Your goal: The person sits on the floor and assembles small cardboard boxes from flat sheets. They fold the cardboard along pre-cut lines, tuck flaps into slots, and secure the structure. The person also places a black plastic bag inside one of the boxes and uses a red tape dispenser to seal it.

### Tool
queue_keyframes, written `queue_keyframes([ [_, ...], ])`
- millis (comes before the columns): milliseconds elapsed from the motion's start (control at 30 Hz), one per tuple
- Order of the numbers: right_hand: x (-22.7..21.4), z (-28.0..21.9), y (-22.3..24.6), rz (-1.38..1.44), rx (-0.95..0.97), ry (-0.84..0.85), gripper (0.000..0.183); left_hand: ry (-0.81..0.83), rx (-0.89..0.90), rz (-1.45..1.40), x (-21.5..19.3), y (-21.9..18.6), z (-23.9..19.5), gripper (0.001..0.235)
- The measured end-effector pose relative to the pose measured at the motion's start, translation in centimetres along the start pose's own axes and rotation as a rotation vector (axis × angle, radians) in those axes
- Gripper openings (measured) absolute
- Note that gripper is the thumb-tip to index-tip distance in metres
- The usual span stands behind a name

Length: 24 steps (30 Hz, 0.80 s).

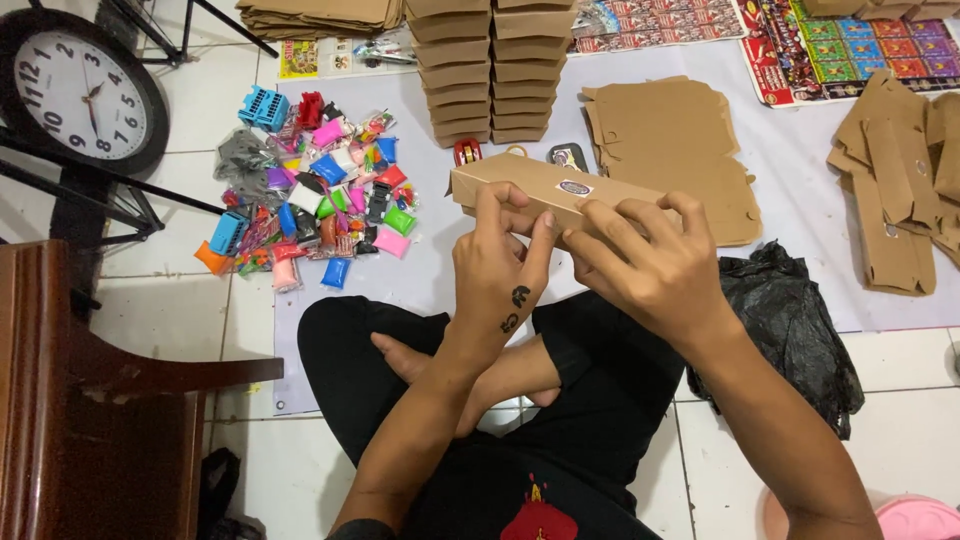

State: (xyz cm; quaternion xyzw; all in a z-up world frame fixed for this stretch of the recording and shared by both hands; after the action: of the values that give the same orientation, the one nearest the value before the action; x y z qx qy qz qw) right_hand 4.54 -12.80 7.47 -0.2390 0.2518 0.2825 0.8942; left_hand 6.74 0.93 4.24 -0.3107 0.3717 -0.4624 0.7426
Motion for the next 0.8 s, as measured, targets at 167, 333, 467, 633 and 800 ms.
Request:
queue_keyframes([
  [167,-0.2,-0.3,-0.4,0.05,0.007,-0.012,0.006,0.016,-0.007,0.088,0.3,0.7,-0.8,0.022],
  [333,-0.4,-0.5,-0.6,0.07,0.021,-0.034,0.007,0.027,-0.038,0.122,0.5,1.8,-1.6,0.026],
  [467,-0.2,-0.6,-0.7,0.112,0.022,-0.005,0.009,0.016,-0.009,0.118,0.5,2.5,-1.7,0.037],
  [633,-0.6,-0.3,-0.6,0.182,0.046,-0.006,0.012,-0.087,0.052,0.185,-1.3,2.3,-0.6,0.045],
  [800,0.0,-1.0,-0.8,0.247,0.055,0.028,0.011,-0.005,0.012,0.205,-0.7,3.5,-1.4,0.046],
])
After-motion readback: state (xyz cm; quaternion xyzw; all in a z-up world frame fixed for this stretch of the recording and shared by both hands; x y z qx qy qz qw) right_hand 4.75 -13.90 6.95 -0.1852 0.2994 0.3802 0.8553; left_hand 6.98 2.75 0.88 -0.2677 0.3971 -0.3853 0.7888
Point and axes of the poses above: each hand's wrist, its own z-axis towards the middle knuckle, its own x-axis out of the palm, y = z × x, the point moved 8 cm from there along z, towards the middle knuckle, and after that the axes turned 5 degrees about x, right-handed, at the moved point
